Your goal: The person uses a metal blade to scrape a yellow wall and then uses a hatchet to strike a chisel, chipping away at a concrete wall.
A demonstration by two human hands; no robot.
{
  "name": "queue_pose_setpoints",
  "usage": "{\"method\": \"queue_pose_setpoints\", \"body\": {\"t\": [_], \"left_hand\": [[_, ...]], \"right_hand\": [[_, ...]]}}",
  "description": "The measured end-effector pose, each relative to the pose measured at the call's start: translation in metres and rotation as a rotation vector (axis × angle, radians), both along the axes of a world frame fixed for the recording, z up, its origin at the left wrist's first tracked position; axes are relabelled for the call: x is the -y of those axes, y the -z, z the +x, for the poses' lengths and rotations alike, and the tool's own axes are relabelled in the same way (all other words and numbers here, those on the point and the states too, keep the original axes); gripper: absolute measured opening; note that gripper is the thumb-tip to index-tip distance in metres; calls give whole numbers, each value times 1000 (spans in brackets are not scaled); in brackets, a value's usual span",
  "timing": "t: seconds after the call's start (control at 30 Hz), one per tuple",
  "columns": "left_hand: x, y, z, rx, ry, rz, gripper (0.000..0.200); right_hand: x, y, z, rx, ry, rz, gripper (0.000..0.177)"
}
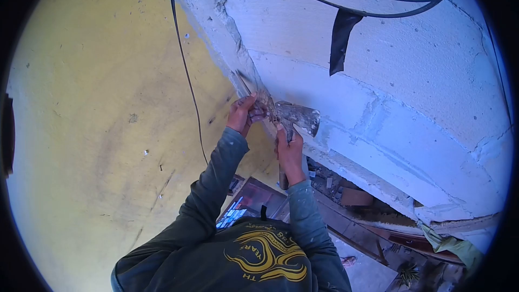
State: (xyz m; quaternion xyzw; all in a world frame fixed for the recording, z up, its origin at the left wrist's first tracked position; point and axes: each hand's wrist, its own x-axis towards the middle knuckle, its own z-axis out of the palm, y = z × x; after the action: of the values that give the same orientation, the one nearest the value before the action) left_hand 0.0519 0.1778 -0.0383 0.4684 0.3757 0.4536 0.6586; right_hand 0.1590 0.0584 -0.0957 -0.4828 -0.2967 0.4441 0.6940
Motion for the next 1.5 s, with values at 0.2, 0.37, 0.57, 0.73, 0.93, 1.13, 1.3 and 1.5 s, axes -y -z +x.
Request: {"method": "queue_pose_setpoints", "body": {"t": [0.2, 0.37, 0.57, 0.73, 0.93, 1.13, 1.3, 1.5], "left_hand": [[3, 4, -7, 73, 15, -19, 33], [-21, 4, -11, 73, 50, -65, 34], [-32, 11, -14, 52, 45, -76, 36], [-31, 5, -8, 66, 50, -101, 36], [-30, -2, -4, 125, 39, -133, 35], [-44, 1, -4, 117, 56, -130, 34], [-32, 0, 2, 155, -27, -154, 32], [-35, -4, 9, 177, -47, -187, 23]], "right_hand": [[19, 14, 2, -42, -22, -33, 32], [24, 7, -3, -56, -56, -41, 35], [28, 4, -6, -32, -53, -3, 34], [34, -13, -11, -2, 51, 145, 35], [20, -31, -23, -28, 204, 590, 33], [-52, 31, -31, 452, 324, 370, 31], [-20, 10, -40, -67, 150, 401, 26], [-49, 7, -26, 134, 145, 223, 29]]}}
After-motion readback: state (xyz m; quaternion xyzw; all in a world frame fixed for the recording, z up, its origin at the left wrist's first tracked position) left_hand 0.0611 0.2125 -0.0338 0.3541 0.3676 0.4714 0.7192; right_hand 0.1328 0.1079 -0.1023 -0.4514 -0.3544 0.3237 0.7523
